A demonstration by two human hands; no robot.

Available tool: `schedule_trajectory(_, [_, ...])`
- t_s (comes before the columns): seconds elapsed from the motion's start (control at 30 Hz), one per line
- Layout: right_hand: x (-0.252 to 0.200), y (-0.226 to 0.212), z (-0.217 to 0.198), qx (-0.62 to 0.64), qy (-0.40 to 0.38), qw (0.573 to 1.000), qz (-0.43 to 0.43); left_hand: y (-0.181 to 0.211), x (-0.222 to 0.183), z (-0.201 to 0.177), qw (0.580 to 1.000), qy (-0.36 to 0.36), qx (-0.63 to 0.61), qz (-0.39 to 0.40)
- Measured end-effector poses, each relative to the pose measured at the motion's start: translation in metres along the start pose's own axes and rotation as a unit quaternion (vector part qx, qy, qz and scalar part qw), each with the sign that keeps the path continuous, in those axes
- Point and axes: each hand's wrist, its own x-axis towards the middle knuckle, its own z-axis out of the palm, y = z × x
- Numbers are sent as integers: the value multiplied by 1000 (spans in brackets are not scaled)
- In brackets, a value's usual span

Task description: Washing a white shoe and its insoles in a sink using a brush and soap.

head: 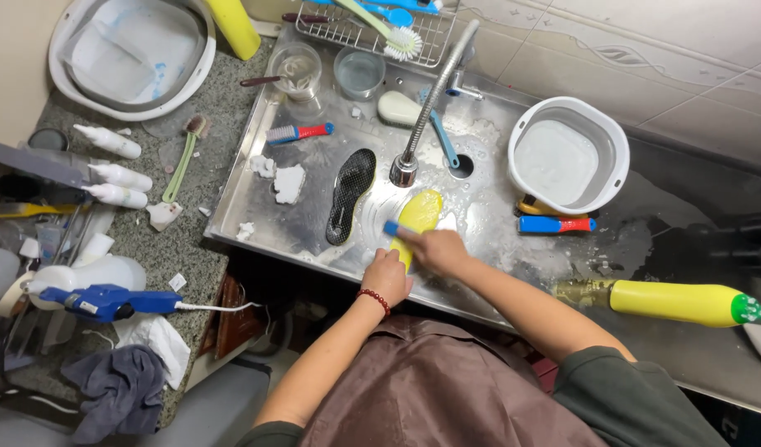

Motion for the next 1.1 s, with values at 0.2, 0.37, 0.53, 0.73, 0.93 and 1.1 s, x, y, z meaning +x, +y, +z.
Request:
schedule_trajectory(0.2, [10, 16, -19, -36, -17, 999, 14, 3, 17, 9, 994, 97, -7, -46])
schedule_trajectory(0.37, [-2, 8, -36, -40, -72, 995, -60, -7, 22, 33, 960, 152, -187, -144])
schedule_trajectory(0.53, [-15, 20, -25, -12, -54, 998, 24, 8, 12, 8, 969, 97, -187, -132])
schedule_trajectory(0.73, [-16, 29, -10, 37, -20, 999, 28, 1, 17, 11, 972, 66, -173, -143])
schedule_trajectory(0.93, [-36, 16, -2, 50, 16, 998, 27, 0, 19, 0, 973, 26, -168, -155])
schedule_trajectory(1.1, [-45, 7, 18, 59, 40, 994, 87, -2, 18, 7, 979, 17, -150, -137])
